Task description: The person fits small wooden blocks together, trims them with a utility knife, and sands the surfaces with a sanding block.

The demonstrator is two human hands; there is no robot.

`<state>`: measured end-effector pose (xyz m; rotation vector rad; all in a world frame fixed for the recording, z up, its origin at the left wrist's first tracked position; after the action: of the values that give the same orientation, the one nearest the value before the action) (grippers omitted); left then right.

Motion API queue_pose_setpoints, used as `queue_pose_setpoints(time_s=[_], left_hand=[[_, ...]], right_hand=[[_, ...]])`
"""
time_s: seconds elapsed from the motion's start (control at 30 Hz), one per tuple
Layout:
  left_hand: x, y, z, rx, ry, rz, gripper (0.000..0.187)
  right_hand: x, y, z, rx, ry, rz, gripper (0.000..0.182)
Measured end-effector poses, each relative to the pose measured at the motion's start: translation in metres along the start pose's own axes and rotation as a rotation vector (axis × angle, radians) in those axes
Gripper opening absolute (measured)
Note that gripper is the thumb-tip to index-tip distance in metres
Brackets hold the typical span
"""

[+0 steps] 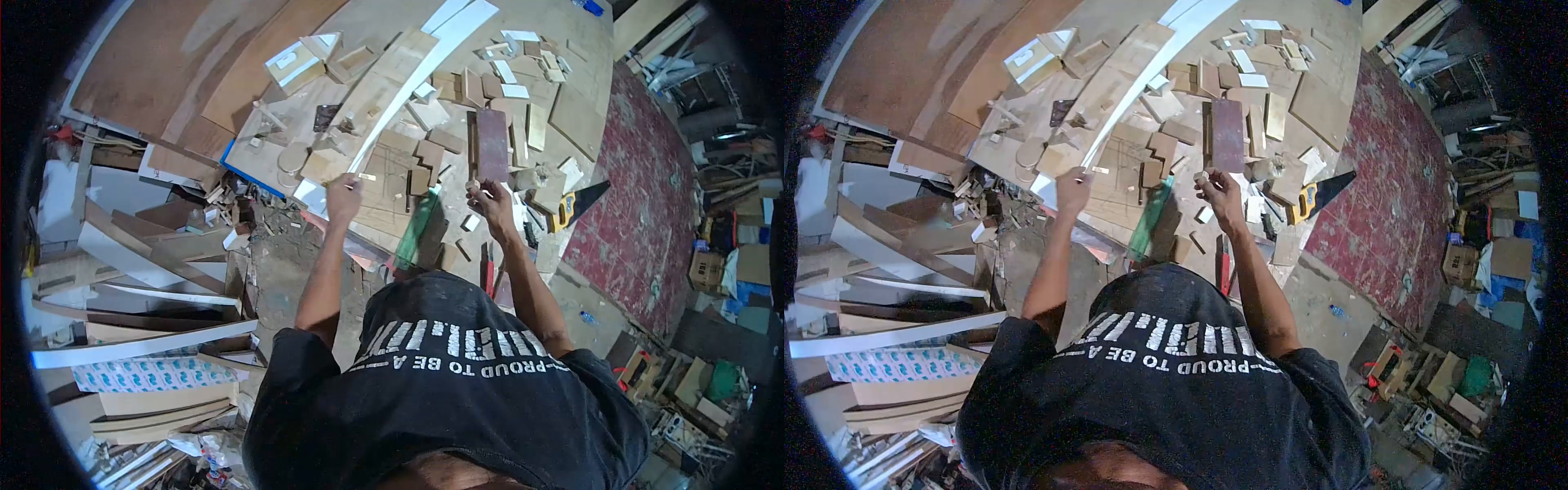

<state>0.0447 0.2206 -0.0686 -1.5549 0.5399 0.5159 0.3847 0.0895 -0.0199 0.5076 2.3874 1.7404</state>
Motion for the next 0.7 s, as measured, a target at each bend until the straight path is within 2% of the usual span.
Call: queue_pose_setpoints(time_s=[0.13,0.2,0.23,0.33,0.43,0.5,0.57,0.6,0.63,0.7], left_hand=[[0.070,-0.033,-0.029,-0.023,0.134,-0.068,0.034],[0.086,-0.081,-0.037,0.255,0.207,0.159,0.050],[0.096,-0.083,-0.037,0.259,0.216,0.158,0.050],[0.127,-0.089,-0.033,0.364,0.431,0.315,0.072],[0.133,-0.091,-0.028,0.487,0.415,0.389,0.073],[0.141,-0.076,-0.023,0.466,0.453,0.408,0.067],[0.160,-0.054,-0.013,0.632,0.457,0.438,0.056],[0.137,-0.083,-0.020,0.600,0.416,0.436,0.047],[0.142,-0.073,-0.015,0.605,0.428,0.439,0.047],[0.134,-0.065,-0.009,0.655,0.377,0.271,0.047]], right_hand=[[-0.014,-0.026,-0.001,0.033,-0.018,-0.058,0.032],[-0.019,-0.031,-0.004,0.034,-0.025,-0.088,0.033],[-0.019,-0.033,-0.005,0.039,-0.013,-0.058,0.034],[-0.026,-0.036,-0.012,0.057,-0.014,-0.096,0.029],[-0.040,-0.033,-0.021,0.037,-0.040,-0.035,0.026],[-0.055,-0.028,-0.029,0.006,-0.084,-0.027,0.027],[-0.071,-0.027,-0.037,0.018,-0.126,-0.035,0.028],[-0.078,-0.029,-0.041,0.033,-0.150,-0.042,0.029],[-0.086,-0.029,-0.046,0.049,-0.173,-0.049,0.030],[-0.104,-0.031,-0.059,0.042,-0.198,-0.022,0.032]])
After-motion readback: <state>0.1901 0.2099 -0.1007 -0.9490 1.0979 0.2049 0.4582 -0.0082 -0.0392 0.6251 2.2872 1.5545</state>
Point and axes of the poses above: each hand's wrist, its own z-axis towards the middle knuckle, its own x-axis out of the palm, y = z × x, the point moved 6 cm from there along z, towards the middle knuckle
